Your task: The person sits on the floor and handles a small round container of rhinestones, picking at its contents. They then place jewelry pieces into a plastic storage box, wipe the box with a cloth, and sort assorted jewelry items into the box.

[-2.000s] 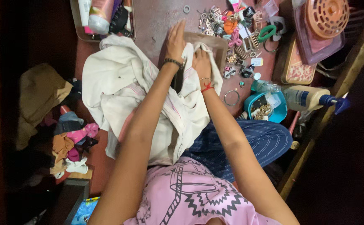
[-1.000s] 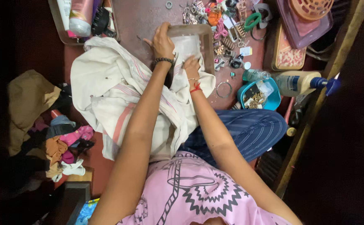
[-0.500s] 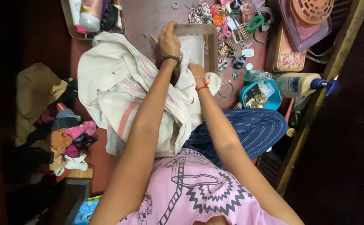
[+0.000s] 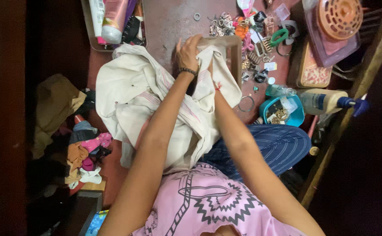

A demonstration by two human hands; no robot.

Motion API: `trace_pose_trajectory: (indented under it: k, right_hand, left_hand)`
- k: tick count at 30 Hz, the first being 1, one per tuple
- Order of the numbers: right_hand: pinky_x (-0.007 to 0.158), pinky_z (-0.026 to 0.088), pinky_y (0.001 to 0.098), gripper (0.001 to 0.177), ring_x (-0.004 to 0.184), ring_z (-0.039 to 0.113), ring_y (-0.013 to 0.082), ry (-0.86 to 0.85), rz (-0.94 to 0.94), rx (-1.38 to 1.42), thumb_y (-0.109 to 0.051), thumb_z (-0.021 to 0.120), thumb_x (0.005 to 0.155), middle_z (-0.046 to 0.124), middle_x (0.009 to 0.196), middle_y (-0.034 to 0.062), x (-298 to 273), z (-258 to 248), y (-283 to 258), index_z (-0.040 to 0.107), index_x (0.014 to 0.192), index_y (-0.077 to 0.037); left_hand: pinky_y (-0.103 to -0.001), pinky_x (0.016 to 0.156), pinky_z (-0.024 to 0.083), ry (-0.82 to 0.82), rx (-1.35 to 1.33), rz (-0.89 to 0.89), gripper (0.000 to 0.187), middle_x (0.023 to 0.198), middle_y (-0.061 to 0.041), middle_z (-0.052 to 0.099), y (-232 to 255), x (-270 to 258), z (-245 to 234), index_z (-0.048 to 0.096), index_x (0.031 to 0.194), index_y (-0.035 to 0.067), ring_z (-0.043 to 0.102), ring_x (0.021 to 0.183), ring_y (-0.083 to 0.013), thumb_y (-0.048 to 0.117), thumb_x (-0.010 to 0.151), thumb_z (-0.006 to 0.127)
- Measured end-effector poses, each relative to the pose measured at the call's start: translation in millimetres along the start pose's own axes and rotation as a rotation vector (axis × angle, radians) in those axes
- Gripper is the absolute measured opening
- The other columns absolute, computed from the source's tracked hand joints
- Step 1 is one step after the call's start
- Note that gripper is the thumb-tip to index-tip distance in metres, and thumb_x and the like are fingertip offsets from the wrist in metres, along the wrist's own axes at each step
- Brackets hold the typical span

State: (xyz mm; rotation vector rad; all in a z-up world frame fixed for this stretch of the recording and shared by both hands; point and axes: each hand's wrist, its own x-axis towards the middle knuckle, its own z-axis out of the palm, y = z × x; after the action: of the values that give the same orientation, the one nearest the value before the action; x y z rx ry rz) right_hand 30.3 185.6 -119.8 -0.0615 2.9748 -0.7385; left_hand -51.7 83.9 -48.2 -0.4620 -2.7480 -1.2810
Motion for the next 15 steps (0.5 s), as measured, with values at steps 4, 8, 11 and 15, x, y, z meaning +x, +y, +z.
trace_pose_trajectory:
  k: [4, 8, 11, 15]
  right_hand:
    - [0.08, 0.056, 0.0483, 0.026, 0.091, 0.07, 0.0415, -0.205, -0.062, -0.019, -0.027, 0.064, 0.085, 0.072, 0.094, 0.0231, -26, -10, 23, 0.073, 0.092, -0.004]
    - [0.079, 0.055, 0.0487, 0.025, 0.088, 0.069, 0.0422, -0.306, -0.061, -0.025, -0.026, 0.065, 0.083, 0.071, 0.092, 0.0238, -49, -19, 39, 0.072, 0.089, -0.003]
    - [0.078, 0.055, 0.049, 0.024, 0.086, 0.069, 0.0427, -0.355, -0.06, -0.032, -0.026, 0.066, 0.081, 0.071, 0.09, 0.0243, -78, -22, 36, 0.072, 0.086, -0.003]
    - [0.076, 0.054, 0.0494, 0.023, 0.084, 0.068, 0.0435, -0.345, -0.054, -0.056, -0.025, 0.067, 0.079, 0.07, 0.087, 0.0249, -91, -39, 23, 0.071, 0.083, -0.002]
  left_hand:
    - [-0.049, 0.122, 0.028, 0.012, 0.019, -0.043, 0.044, 0.123, -0.007, 0.072, 13, -1, 1, 0.068, 0.125, 0.019, 0.066, 0.118, -0.0254, 0.001, 0.086, 0.058]
    - [-0.053, 0.123, 0.02, 0.042, 0.034, -0.124, 0.042, 0.123, -0.005, 0.072, 23, 0, -2, 0.068, 0.123, 0.021, 0.066, 0.118, -0.0239, 0.001, 0.087, 0.059]
    - [-0.055, 0.123, 0.017, 0.012, 0.057, -0.112, 0.04, 0.125, -0.004, 0.071, 25, -1, -5, 0.068, 0.123, 0.022, 0.066, 0.117, -0.0232, 0.003, 0.089, 0.06]
    - [-0.058, 0.123, 0.011, 0.046, 0.093, -0.061, 0.04, 0.119, -0.005, 0.072, 25, 2, -7, 0.068, 0.12, 0.021, 0.068, 0.115, -0.0235, 0.004, 0.085, 0.062]
